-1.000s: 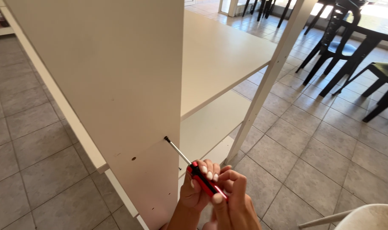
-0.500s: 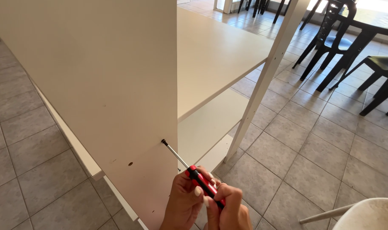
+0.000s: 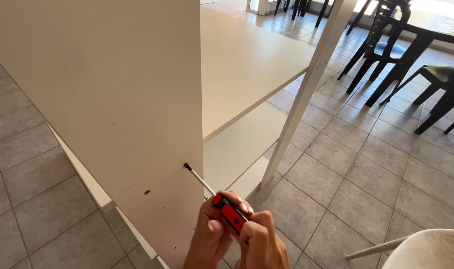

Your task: The person uses a manual screwdriver to tighten screws on a white shelf.

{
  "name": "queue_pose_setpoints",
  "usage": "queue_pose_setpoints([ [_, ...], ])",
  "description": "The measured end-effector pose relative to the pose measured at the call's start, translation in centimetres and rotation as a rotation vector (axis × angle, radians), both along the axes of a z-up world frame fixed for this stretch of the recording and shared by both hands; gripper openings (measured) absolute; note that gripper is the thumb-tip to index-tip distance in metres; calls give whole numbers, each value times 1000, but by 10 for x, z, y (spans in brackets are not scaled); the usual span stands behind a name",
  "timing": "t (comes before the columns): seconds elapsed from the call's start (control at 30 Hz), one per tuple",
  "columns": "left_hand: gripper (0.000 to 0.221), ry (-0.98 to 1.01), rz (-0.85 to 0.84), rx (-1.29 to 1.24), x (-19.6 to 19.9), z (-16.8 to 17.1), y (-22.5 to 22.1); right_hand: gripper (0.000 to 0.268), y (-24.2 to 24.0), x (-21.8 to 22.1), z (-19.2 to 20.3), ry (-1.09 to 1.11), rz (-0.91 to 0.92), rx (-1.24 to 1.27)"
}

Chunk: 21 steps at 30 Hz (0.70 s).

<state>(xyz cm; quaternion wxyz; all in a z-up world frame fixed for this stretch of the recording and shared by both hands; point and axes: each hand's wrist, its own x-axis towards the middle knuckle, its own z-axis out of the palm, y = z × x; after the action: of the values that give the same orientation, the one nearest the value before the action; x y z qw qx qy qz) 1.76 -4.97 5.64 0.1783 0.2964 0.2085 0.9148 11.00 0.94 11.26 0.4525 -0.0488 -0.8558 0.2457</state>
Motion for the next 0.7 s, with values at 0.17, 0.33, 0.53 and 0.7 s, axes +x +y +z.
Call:
queue_pose_setpoints([
  [0.17,45,-197,102,-234,7,4,-14,17,8,3,-13,-95,26,-61],
  [0.33,36,-212,81,-139,2,-1,-7,59,25,2,-20,-441,-5,-332],
  [0.53,41,-38,30,34,-16,-16,9,23,5,-6,-38,-321,-132,-341],
  [0.7,27,268,-404,614,-46,-63,58,28,-19,-15,-3,203,-55,25],
])
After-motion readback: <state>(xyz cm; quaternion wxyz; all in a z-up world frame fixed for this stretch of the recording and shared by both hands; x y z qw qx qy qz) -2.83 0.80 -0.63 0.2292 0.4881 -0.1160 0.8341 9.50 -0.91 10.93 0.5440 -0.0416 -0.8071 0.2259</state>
